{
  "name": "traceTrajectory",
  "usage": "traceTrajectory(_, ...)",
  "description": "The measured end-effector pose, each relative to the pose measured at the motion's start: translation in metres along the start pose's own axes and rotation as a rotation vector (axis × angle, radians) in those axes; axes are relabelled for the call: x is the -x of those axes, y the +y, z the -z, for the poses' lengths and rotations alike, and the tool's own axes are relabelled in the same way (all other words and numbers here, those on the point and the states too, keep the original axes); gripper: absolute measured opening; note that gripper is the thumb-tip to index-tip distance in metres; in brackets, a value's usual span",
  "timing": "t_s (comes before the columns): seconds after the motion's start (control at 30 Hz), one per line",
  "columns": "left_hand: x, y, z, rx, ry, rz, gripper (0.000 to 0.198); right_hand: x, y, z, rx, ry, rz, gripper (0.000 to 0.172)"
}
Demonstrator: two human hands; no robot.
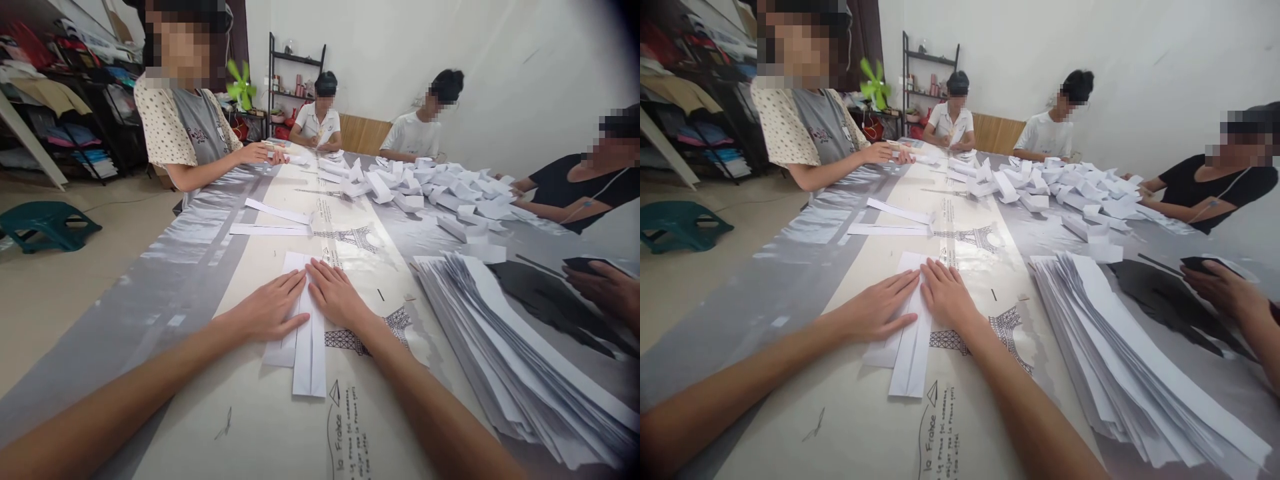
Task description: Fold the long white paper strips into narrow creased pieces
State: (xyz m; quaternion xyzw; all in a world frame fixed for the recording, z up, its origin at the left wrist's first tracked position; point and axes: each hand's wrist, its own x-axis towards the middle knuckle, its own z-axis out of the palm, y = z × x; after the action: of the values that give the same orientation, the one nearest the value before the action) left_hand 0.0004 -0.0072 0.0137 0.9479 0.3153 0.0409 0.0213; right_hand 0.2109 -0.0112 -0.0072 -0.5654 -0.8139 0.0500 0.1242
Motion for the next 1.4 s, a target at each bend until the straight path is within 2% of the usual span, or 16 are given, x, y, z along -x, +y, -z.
traceTrajectory(0.1, 0.001, -0.001, -0.001, 0.026, 0.016, -0.019, 0.08, -0.001, 0.003, -0.004, -0.013, 0.036, 0.025, 0.054)
traceTrajectory(0.17, 0.001, -0.003, -0.002, 0.026, 0.015, -0.019, 0.08, -0.001, 0.004, -0.002, -0.039, 0.114, 0.044, 0.052)
traceTrajectory(0.3, -0.001, -0.01, -0.004, 0.022, 0.035, -0.023, 0.078, 0.012, -0.005, 0.017, -0.19, 0.298, 0.154, 0.039)
traceTrajectory(0.33, -0.001, -0.012, -0.005, 0.025, 0.039, -0.02, 0.078, 0.019, -0.01, 0.024, -0.247, 0.272, 0.224, 0.033)
traceTrajectory(0.43, 0.0, -0.016, -0.005, 0.029, 0.028, 0.013, 0.08, 0.05, -0.027, 0.041, -0.289, 0.029, 0.493, 0.024)
traceTrajectory(0.53, 0.001, -0.017, -0.004, 0.035, 0.026, 0.031, 0.081, 0.08, -0.038, 0.045, -0.17, -0.02, 0.609, 0.026)
traceTrajectory(0.67, 0.0, -0.015, -0.004, 0.045, 0.023, 0.033, 0.081, 0.094, -0.044, 0.037, -0.084, 0.076, 0.613, 0.017)
traceTrajectory(0.83, -0.001, -0.015, -0.003, 0.058, 0.038, 0.024, 0.08, 0.093, -0.048, 0.03, -0.018, 0.176, 0.624, 0.014)
traceTrajectory(0.93, -0.001, -0.014, -0.002, 0.056, 0.024, 0.022, 0.08, 0.092, -0.049, 0.027, -0.058, 0.231, 0.614, 0.016)
traceTrajectory(1.03, -0.001, -0.014, -0.002, 0.053, 0.038, 0.019, 0.078, 0.09, -0.048, 0.024, -0.175, 0.204, 0.557, 0.015)
traceTrajectory(1.23, -0.001, -0.016, -0.004, 0.055, 0.055, 0.016, 0.079, 0.089, -0.048, 0.017, -0.335, 0.069, 0.296, 0.017)
traceTrajectory(1.4, -0.001, -0.017, -0.006, 0.063, 0.059, 0.012, 0.079, 0.09, -0.052, 0.015, -0.35, 0.048, 0.237, 0.021)
